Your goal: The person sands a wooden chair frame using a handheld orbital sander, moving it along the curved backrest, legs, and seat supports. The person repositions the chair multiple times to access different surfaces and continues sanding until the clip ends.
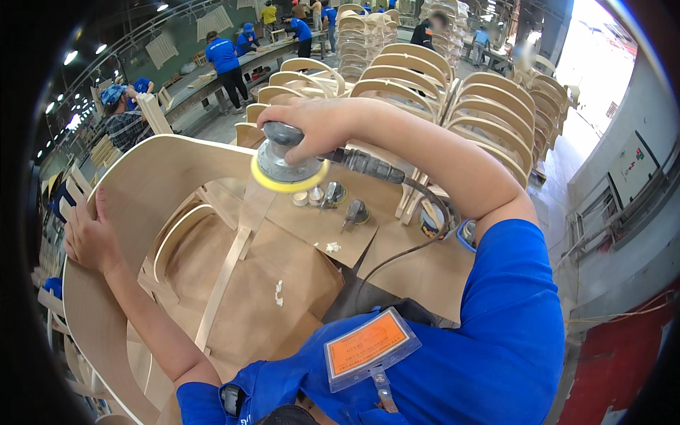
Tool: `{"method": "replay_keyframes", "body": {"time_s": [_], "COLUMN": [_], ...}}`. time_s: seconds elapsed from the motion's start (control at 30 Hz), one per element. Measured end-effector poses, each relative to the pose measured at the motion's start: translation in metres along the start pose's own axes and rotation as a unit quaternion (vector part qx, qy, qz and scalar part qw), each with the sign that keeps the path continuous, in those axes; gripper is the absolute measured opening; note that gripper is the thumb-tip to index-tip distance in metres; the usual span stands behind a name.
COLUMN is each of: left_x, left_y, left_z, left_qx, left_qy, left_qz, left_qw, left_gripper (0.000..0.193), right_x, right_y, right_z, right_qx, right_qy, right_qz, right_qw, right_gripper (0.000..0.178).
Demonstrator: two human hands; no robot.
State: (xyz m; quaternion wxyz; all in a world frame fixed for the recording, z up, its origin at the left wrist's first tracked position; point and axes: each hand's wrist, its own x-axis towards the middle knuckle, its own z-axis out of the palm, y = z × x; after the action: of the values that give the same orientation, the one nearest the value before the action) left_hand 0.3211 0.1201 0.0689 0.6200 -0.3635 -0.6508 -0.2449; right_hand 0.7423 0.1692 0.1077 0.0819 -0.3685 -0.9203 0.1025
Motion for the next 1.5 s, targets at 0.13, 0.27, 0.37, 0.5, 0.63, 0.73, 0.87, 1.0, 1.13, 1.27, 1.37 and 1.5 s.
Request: {"method": "replay_keyframes", "body": {"time_s": [0.13,0.27,0.37,0.5,0.63,0.73,0.87,1.0,1.13,1.27,1.37,1.5], "left_x": [-0.002,-0.002,-0.003,-0.006,-0.006,-0.005,-0.005,-0.005,-0.004,-0.004,-0.004,-0.005], "left_y": [-0.003,-0.007,-0.006,-0.004,-0.002,-0.002,-0.005,-0.006,-0.006,-0.006,-0.006,-0.007], "left_z": [0.004,0.011,0.012,0.010,0.007,0.007,0.011,0.016,0.017,0.015,0.015,0.016], "left_qx": [-0.001,-0.005,-0.007,-0.023,-0.022,-0.026,-0.019,-0.017,-0.016,-0.007,-0.022,-0.041], "left_qy": [-0.012,0.045,0.043,0.038,0.033,0.037,0.014,0.011,-0.002,0.009,-0.003,0.022], "left_qz": [-0.004,0.007,0.005,-0.010,-0.012,-0.005,-0.008,-0.011,-0.016,-0.011,-0.026,-0.015], "left_qw": [1.000,0.999,0.999,0.999,0.999,0.999,1.000,1.000,1.000,1.000,0.999,0.999], "left_gripper": [0.041,0.040,0.039,0.041,0.041,0.041,0.041,0.043,0.044,0.043,0.042,0.041], "right_x": [-0.012,-0.021,-0.033,-0.055,-0.047,-0.019,-0.004,-0.016,-0.029,-0.038,-0.045,-0.040], "right_y": [0.005,0.017,0.020,0.016,0.016,0.013,0.002,0.001,0.010,0.023,0.030,0.034], "right_z": [0.004,0.016,0.025,0.025,0.005,-0.001,0.005,0.009,0.021,0.048,0.082,0.151], "right_qx": [-0.020,-0.025,0.009,0.048,0.017,-0.018,-0.021,0.002,0.020,0.067,0.101,0.119], "right_qy": [0.016,0.073,0.087,0.078,0.049,0.030,0.017,0.031,0.062,0.164,0.261,0.414], "right_qz": [0.030,-0.036,-0.021,0.040,0.059,-0.024,-0.015,0.003,-0.003,-0.031,-0.036,-0.022], "right_qw": [0.999,0.996,0.996,0.995,0.997,0.999,1.000,1.000,0.998,0.984,0.960,0.902], "right_gripper": [0.065,0.064,0.065,0.074,0.074,0.072,0.067,0.067,0.067,0.065,0.066,0.070]}}
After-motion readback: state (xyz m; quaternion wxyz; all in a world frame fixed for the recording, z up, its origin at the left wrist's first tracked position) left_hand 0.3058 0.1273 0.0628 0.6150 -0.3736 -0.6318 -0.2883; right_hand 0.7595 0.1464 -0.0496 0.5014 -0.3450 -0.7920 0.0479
